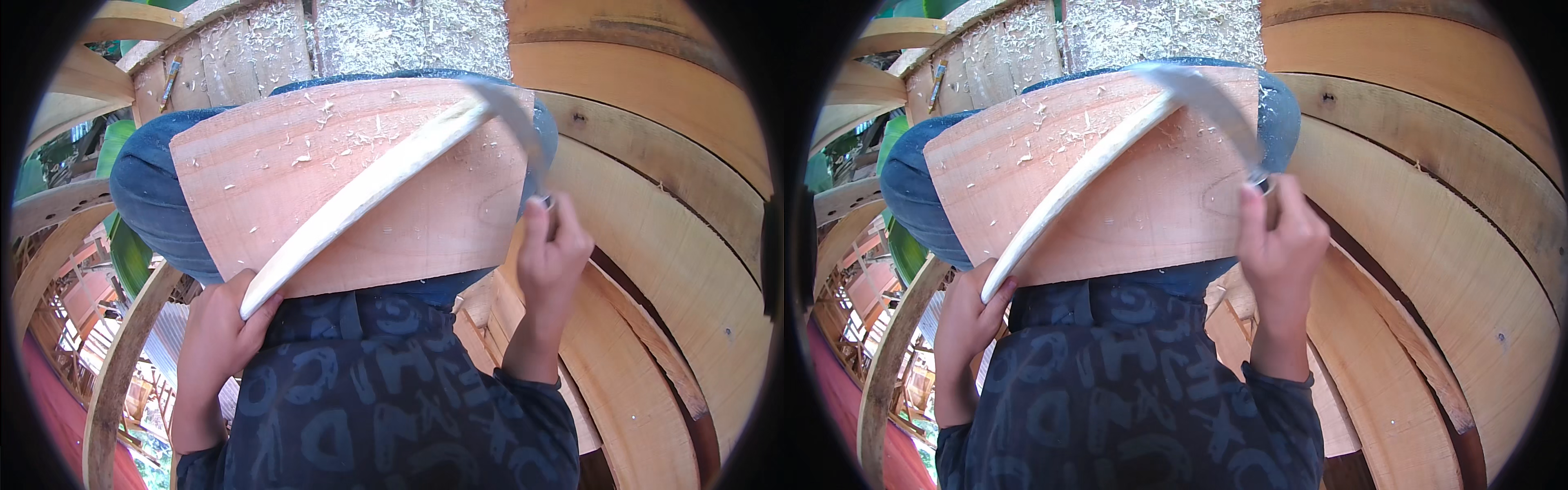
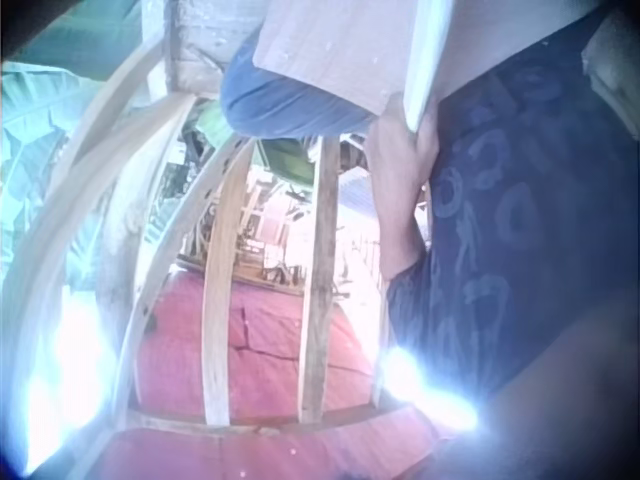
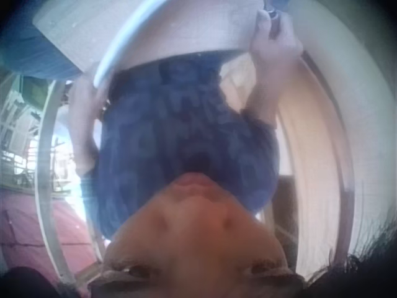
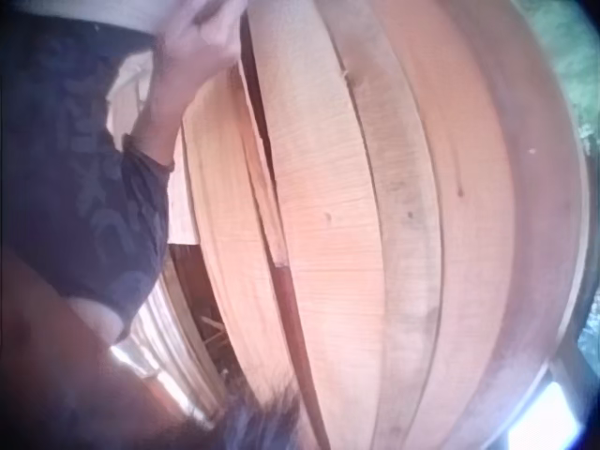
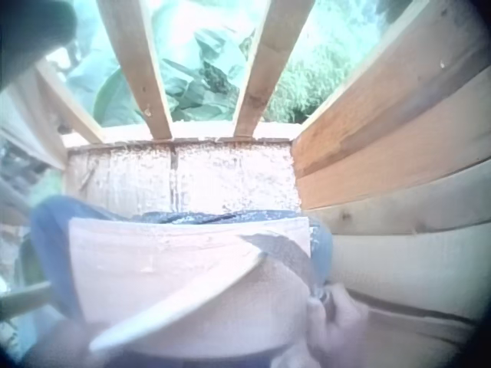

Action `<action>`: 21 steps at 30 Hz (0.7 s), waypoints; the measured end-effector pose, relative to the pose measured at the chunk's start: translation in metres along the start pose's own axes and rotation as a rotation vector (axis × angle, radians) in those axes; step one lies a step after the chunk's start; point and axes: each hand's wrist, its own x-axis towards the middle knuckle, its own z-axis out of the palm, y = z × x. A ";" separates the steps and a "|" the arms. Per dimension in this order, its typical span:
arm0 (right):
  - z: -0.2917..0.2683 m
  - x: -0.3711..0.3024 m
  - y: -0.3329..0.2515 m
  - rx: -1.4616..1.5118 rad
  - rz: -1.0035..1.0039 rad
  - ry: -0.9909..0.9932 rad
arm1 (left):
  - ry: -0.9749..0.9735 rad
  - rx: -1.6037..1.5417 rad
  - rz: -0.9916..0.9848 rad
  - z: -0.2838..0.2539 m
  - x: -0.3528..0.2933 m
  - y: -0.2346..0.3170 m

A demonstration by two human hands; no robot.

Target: The person sits cross-legged on a wooden platform and uses a curved knife to shave and shape a long, light-colored wooden stick. They hold the stick against a flat board on their lap and repeatedly scrape the surface to remove thin layers of wood.

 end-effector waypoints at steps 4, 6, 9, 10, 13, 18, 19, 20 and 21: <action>0.015 -0.012 -0.016 0.073 -0.138 -0.024 | -0.058 -0.085 0.038 -0.002 0.002 -0.008; 0.020 0.000 -0.002 0.066 -0.042 0.017 | -0.139 -0.143 0.041 -0.007 0.006 -0.016; 0.016 -0.002 -0.016 0.058 -0.126 -0.020 | -0.338 -0.227 -0.014 -0.019 0.012 -0.033; 0.019 -0.005 -0.023 0.060 -0.178 -0.047 | -0.399 -0.256 -0.054 -0.025 0.013 -0.037; 0.026 0.000 -0.018 -0.006 -0.199 -0.017 | -0.466 -0.364 -0.065 -0.022 0.014 -0.044; 0.030 -0.007 -0.028 0.018 -0.233 -0.063 | -0.477 -0.389 -0.057 -0.022 0.018 -0.044; 0.032 -0.007 -0.025 0.009 -0.268 -0.028 | -0.477 -0.394 -0.065 -0.023 0.016 -0.043; 0.031 -0.003 -0.023 0.007 -0.222 -0.025 | -0.478 -0.412 -0.069 -0.020 0.015 -0.043; 0.029 0.002 -0.020 0.005 -0.176 -0.020 | -0.480 -0.418 -0.068 -0.018 0.016 -0.044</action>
